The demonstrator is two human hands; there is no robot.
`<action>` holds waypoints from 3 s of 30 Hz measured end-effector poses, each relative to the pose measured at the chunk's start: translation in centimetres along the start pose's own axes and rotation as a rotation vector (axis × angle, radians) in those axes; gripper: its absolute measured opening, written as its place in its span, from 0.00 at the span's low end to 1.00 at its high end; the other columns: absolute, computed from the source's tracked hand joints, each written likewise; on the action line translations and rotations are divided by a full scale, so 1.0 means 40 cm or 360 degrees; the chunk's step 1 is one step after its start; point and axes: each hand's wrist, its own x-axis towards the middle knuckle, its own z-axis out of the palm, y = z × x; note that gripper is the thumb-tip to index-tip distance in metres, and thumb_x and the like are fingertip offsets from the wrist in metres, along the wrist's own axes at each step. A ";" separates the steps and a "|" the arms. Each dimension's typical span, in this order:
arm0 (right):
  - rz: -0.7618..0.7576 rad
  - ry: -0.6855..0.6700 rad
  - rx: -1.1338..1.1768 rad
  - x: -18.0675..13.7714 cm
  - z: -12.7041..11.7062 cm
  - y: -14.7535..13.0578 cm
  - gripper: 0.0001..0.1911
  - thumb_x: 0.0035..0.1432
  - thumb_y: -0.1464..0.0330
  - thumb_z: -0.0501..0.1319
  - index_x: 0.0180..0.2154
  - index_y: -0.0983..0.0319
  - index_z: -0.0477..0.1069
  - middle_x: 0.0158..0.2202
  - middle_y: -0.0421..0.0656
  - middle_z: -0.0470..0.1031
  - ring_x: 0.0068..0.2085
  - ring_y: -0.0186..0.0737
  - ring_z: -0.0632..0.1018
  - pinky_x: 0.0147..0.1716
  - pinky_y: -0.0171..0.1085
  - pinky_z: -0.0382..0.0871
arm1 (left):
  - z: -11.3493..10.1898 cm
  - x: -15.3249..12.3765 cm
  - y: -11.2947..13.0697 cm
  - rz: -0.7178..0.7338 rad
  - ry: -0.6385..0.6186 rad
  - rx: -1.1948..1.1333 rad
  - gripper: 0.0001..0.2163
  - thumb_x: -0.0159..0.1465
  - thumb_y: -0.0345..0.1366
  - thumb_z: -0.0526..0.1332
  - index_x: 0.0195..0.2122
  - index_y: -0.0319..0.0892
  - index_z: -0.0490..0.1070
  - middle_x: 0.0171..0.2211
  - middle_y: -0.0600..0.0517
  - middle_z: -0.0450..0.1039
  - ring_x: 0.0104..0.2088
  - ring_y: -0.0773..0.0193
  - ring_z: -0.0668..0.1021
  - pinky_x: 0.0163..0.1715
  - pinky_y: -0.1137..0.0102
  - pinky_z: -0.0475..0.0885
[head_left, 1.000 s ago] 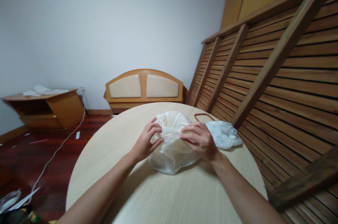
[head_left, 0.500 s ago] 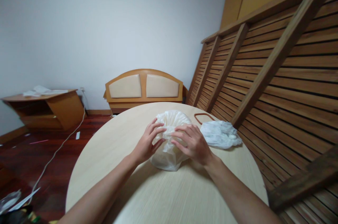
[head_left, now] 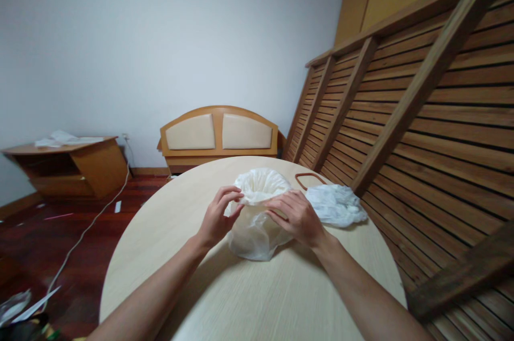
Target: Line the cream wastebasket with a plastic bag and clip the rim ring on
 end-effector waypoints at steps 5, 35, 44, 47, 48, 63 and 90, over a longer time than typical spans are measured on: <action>-0.0143 -0.0085 -0.0031 0.002 -0.004 -0.004 0.07 0.64 0.64 0.64 0.40 0.59 0.75 0.34 0.41 0.79 0.38 0.41 0.76 0.41 0.41 0.64 | 0.004 -0.001 -0.005 0.0013 -0.0051 -0.0033 0.15 0.64 0.24 0.61 0.51 0.45 0.67 0.46 0.48 0.69 0.33 0.71 0.77 0.38 0.71 0.78; 0.0740 0.0326 0.0233 -0.001 -0.001 0.012 0.15 0.67 0.64 0.55 0.53 0.59 0.70 0.53 0.50 0.74 0.54 0.48 0.74 0.53 0.49 0.69 | -0.023 0.021 0.053 0.0521 -0.0342 0.0402 0.11 0.66 0.30 0.62 0.49 0.46 0.72 0.40 0.50 0.77 0.33 0.68 0.75 0.33 0.71 0.70; 0.1265 0.0362 0.0439 -0.015 0.011 0.048 0.19 0.57 0.63 0.64 0.50 0.61 0.76 0.45 0.49 0.80 0.39 0.45 0.80 0.36 0.41 0.75 | -0.024 0.026 0.084 0.0901 -0.0646 0.0473 0.10 0.69 0.30 0.58 0.49 0.46 0.73 0.40 0.51 0.80 0.33 0.66 0.76 0.36 0.68 0.68; 0.1239 0.0359 0.0403 -0.018 0.013 0.059 0.14 0.57 0.65 0.62 0.44 0.62 0.79 0.42 0.49 0.82 0.40 0.47 0.81 0.40 0.44 0.76 | -0.024 0.023 0.083 0.0849 -0.0682 0.0455 0.08 0.67 0.35 0.61 0.47 0.46 0.74 0.40 0.51 0.80 0.33 0.66 0.77 0.36 0.67 0.70; 0.1227 0.0367 0.0398 -0.018 0.013 0.059 0.13 0.58 0.65 0.62 0.43 0.62 0.79 0.41 0.49 0.82 0.40 0.47 0.81 0.41 0.45 0.76 | -0.023 0.020 0.083 0.0814 -0.0650 0.0428 0.09 0.66 0.39 0.62 0.47 0.46 0.73 0.39 0.50 0.79 0.33 0.65 0.77 0.36 0.67 0.70; 0.0709 0.0270 0.0257 -0.012 0.015 0.008 0.15 0.60 0.75 0.60 0.48 0.57 0.75 0.41 0.43 0.81 0.42 0.44 0.81 0.44 0.41 0.76 | -0.005 0.013 0.087 -0.0279 -0.0175 0.0295 0.07 0.65 0.32 0.60 0.44 0.44 0.72 0.40 0.49 0.77 0.40 0.61 0.79 0.40 0.68 0.75; 0.0796 0.0291 0.0548 -0.023 0.028 0.027 0.07 0.62 0.69 0.62 0.39 0.57 0.80 0.38 0.43 0.83 0.39 0.44 0.82 0.41 0.42 0.78 | 0.011 -0.004 0.036 -0.0339 -0.0321 0.0540 0.05 0.66 0.30 0.56 0.35 0.44 0.70 0.31 0.53 0.75 0.27 0.67 0.77 0.27 0.74 0.71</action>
